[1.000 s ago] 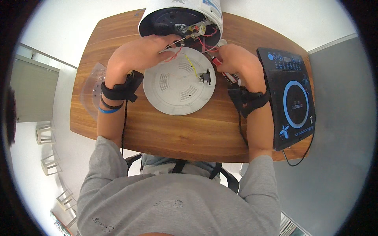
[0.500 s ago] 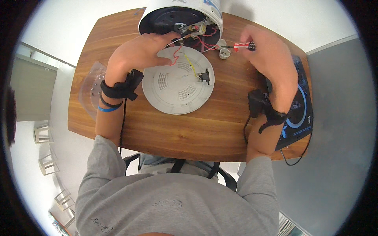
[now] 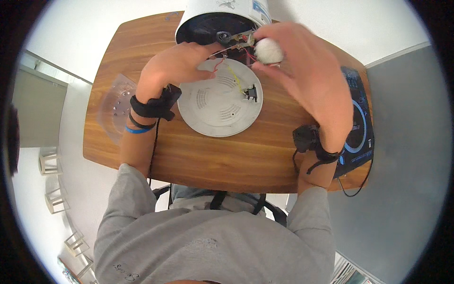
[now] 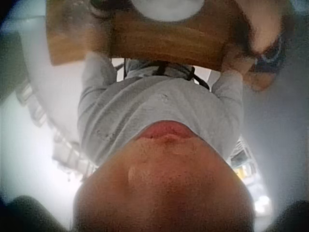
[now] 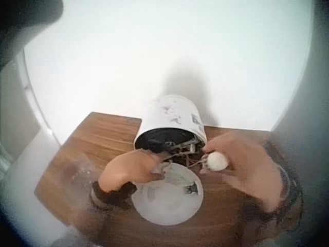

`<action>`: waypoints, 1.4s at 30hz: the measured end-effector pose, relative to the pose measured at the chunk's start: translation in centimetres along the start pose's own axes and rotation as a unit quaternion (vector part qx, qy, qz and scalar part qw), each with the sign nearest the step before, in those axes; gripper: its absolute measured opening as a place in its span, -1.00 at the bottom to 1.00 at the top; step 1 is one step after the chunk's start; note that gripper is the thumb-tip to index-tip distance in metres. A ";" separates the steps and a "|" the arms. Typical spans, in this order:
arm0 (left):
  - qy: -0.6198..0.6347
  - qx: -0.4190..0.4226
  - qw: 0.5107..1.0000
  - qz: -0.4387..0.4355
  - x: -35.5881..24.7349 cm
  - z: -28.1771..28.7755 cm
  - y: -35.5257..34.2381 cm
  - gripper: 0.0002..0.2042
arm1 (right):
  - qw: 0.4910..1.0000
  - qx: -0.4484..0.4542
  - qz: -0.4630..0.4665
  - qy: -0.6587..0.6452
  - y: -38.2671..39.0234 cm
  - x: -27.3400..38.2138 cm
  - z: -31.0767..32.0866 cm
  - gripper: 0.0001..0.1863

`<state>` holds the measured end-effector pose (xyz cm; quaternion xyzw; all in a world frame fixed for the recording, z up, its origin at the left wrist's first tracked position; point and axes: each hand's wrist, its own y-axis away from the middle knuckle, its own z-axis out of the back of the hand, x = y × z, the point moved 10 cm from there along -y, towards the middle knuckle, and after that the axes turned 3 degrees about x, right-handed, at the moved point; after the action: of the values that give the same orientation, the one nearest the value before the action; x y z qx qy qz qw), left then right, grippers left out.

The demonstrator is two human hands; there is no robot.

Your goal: The person uses a screwdriver to loosen and tighten screws on the internal components of a white cylindrical appliance. They manipulate wires and small parts inside the device while it rests on a wooden table.

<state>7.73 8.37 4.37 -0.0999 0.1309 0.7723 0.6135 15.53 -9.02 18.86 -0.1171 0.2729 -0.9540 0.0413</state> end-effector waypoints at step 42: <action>0.030 -0.092 0.994 -0.056 1.9 0.0 -0.7 -0.39 | 0.936 -0.012 0.316 0.154 5.1 5.3 -8.7 -0.51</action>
<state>8.02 10.32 3.74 -0.1859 0.0716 0.7420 0.6402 8.33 -9.68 10.05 0.1229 0.3104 -0.8946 0.2971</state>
